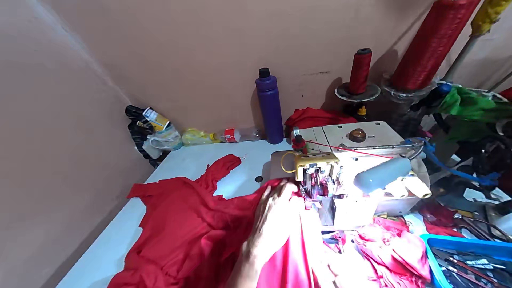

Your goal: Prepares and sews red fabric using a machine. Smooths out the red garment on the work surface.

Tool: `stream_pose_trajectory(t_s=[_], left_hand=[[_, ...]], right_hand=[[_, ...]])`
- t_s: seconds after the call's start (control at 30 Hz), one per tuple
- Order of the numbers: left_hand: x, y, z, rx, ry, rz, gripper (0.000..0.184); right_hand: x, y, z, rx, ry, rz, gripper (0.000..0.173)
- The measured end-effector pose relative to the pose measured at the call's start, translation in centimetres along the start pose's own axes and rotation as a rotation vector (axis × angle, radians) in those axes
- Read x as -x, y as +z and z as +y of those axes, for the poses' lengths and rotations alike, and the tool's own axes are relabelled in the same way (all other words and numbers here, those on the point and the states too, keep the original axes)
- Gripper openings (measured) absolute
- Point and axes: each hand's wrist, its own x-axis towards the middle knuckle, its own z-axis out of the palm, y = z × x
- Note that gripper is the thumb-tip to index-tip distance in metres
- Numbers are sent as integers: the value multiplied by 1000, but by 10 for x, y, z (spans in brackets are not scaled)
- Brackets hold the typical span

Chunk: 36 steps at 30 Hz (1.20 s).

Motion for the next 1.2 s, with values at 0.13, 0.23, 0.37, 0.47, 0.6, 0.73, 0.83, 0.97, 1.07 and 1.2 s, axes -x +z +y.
stream_pose_trajectory(t_s=[0.13, 0.23, 0.37, 0.47, 0.6, 0.73, 0.83, 0.97, 1.07, 1.2], left_hand=[[-43, -12, -17, 45, -116, -242, 42], [-62, -8, -38, 91, -124, -219, 41], [-38, -7, -42, 81, -150, 48, 32], [36, -5, -28, 152, 11, 457, 25], [173, 6, 3, 280, 10, 650, 15], [258, 31, 28, 397, -65, 578, 6], [275, 44, 41, 412, -50, 528, 9], [260, 71, 41, 246, -123, 562, 31], [253, 68, 40, 241, -190, 592, 14], [269, 48, 45, 615, -276, 537, 10]], right_hand=[[-19, 6, -9, -34, -11, -46, 18], [-13, 7, -10, -52, -33, -52, 13], [18, 3, -4, -78, 114, -174, 12], [57, 4, 2, -63, 156, -179, 17], [67, -6, 17, -52, 57, -150, 11], [62, -10, 0, -137, 95, -199, 10], [69, -3, -13, -225, 121, -203, 13], [74, 11, -20, -306, 139, -151, 14], [75, 16, -22, -326, 131, -129, 14], [73, 11, -23, -242, 138, -172, 14]])
